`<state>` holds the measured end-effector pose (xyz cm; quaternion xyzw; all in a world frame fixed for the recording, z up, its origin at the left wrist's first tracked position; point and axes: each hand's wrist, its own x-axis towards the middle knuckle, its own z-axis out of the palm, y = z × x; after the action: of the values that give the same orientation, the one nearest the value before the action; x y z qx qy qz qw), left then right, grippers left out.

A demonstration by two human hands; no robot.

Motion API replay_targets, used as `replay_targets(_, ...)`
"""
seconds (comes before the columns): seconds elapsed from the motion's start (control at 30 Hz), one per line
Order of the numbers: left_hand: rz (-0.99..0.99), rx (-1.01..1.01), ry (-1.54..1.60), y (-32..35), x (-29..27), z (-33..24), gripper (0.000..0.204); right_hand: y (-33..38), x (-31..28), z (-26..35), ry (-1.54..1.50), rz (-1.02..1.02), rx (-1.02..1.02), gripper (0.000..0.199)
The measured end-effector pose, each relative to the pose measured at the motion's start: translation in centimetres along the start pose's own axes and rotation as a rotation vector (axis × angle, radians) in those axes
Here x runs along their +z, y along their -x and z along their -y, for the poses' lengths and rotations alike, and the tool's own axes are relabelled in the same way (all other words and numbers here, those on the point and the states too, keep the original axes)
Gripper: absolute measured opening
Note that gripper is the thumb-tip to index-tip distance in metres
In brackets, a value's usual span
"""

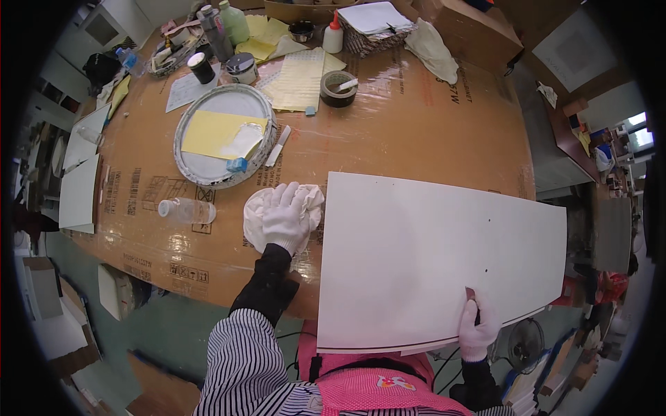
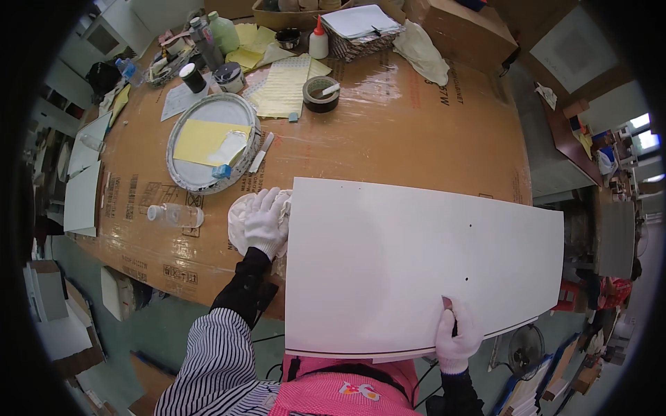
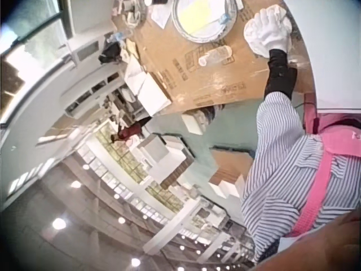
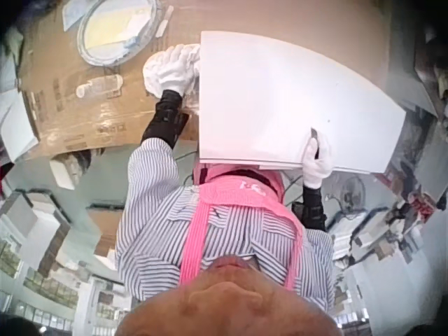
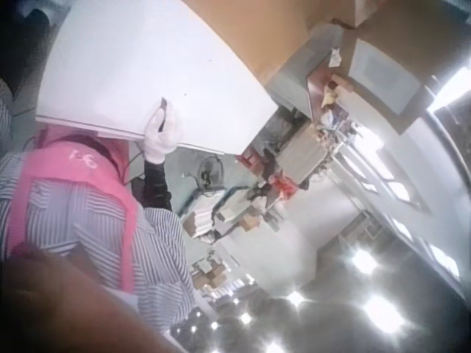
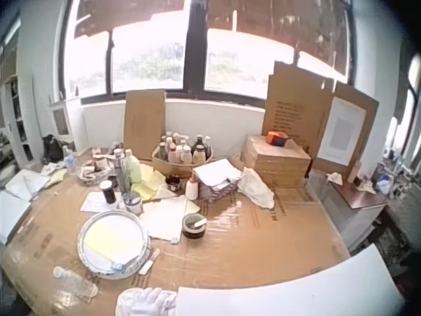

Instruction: The person scrapes the edges of white panels with a blade, wipes them with a cloth, and sets them aside. They then pick up a lid, apply a white substance to it from a bucket, and walk across the room.

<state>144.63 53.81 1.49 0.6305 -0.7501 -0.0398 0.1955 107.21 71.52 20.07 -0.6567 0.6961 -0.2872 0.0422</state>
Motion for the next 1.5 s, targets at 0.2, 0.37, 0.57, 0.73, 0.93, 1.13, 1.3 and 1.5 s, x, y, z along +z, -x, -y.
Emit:
replay_targets(0.2, -0.014, 0.009, 0.016, 0.5, -1.1, -0.8, 0.051, 0.9, -0.7, -0.2, -0.012, 0.028, 0.035, 0.025)
replay_targets(0.37, -0.021, -0.015, -0.030, 0.8, -0.5, -1.0, 0.047, 0.6, -0.6, 0.1, -0.050, -0.058, -0.021, 0.024)
replay_targets(0.57, 0.004, -0.028, -0.043, 1.1, 1.2, 0.3, 0.049, 0.6, -0.6, -0.1, -0.030, -0.084, 0.001, 0.020)
replay_targets(0.73, 0.071, -0.095, -0.071, 0.6, 1.4, -0.4, 0.047, 0.3, -0.7, -0.3, -0.033, -0.126, 0.002, 0.018)
replay_targets(0.93, -0.007, -0.049, -0.120, -0.1, 2.3, 1.3, 0.046, 0.4, -0.6, -0.4, -0.050, -0.122, 0.074, 0.017)
replay_targets(1.13, -0.006, -0.042, -0.123, 0.3, 1.8, 1.0, 0.046, 1.0, -0.9, -0.7, -0.008, -0.127, 0.097, 0.017)
replay_targets(1.3, -0.004, -0.028, -0.124, 0.4, 1.7, 1.3, 0.045, 1.0, -1.0, -1.1, -0.066, -0.051, 0.131, 0.017)
replay_targets(1.5, 0.008, -0.007, -0.103, -0.6, 2.1, 0.5, 0.045, 0.5, -1.8, -1.4, -0.095, -0.015, 0.153, 0.017)
